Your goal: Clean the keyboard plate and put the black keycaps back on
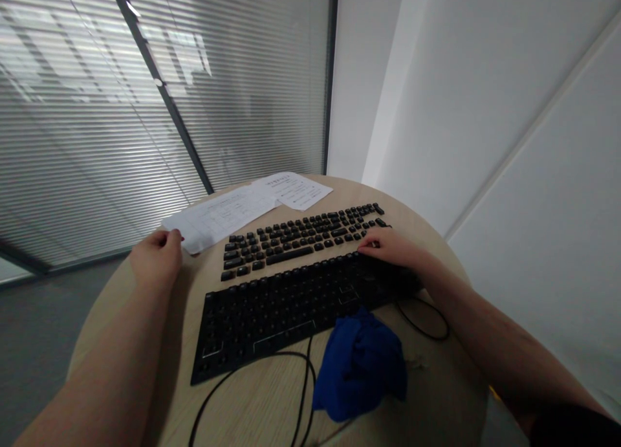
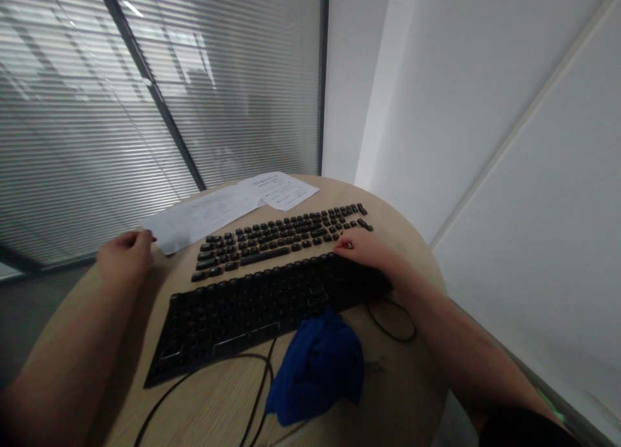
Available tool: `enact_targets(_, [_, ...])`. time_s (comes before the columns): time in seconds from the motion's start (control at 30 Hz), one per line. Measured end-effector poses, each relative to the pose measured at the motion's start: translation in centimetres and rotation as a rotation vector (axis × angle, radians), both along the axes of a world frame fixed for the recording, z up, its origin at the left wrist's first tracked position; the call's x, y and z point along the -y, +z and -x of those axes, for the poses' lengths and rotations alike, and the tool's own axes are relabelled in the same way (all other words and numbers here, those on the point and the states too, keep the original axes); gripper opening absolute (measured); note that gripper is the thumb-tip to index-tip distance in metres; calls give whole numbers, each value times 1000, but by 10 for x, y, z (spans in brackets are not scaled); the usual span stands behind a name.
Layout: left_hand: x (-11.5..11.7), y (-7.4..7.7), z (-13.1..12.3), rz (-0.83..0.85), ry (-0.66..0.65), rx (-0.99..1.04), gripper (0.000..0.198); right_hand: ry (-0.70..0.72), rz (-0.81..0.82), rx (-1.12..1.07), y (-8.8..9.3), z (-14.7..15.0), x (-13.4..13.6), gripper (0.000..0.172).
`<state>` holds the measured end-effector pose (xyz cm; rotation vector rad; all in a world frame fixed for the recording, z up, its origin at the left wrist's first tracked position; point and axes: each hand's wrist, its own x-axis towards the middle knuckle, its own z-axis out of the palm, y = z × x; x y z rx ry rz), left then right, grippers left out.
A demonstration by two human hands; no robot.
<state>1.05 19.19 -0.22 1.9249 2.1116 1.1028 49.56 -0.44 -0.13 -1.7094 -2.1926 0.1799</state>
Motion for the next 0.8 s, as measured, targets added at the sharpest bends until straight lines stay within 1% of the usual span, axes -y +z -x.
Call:
enact_targets(0.03, [2, 2, -2, -10, 22, 46, 36, -8, -6, -5, -1, 0, 0, 21])
enact_targets(0.1, [7, 4, -5, -37, 38, 118, 32, -6, -72, -18, -4, -4, 0, 24])
enact_targets(0.2, [12, 6, -9, -68, -2, 117, 31, 29, -190, -12, -12, -13, 0, 32])
enact_targets(0.23, [13, 6, -9, -72, -27, 109, 32, 42, -202, -9, -15, -16, 0, 33])
enact_targets(0.33, [12, 3, -9, -68, -17, 93, 30, 76, -196, -24, -23, -24, -1, 35])
enact_targets(0.4, [10, 1, -9, -83, -27, 67, 31, 63, -221, -57, -25, -26, -1, 35])
enact_targets(0.5, [8, -1, -9, -102, -34, 51, 31, 48, -261, -78, -24, -22, 0, 31])
enact_targets(0.63, [7, 1, -10, -106, -27, 44, 30, 103, -245, -47, -18, -12, 1, 21])
enact_targets(0.7, [8, 2, -10, -104, -23, 42, 30, 90, -266, -40, -13, -5, 4, 21])
enact_targets(0.8, [7, 1, -10, -109, -20, 26, 31, 68, -276, -20, -2, 11, 10, 27])
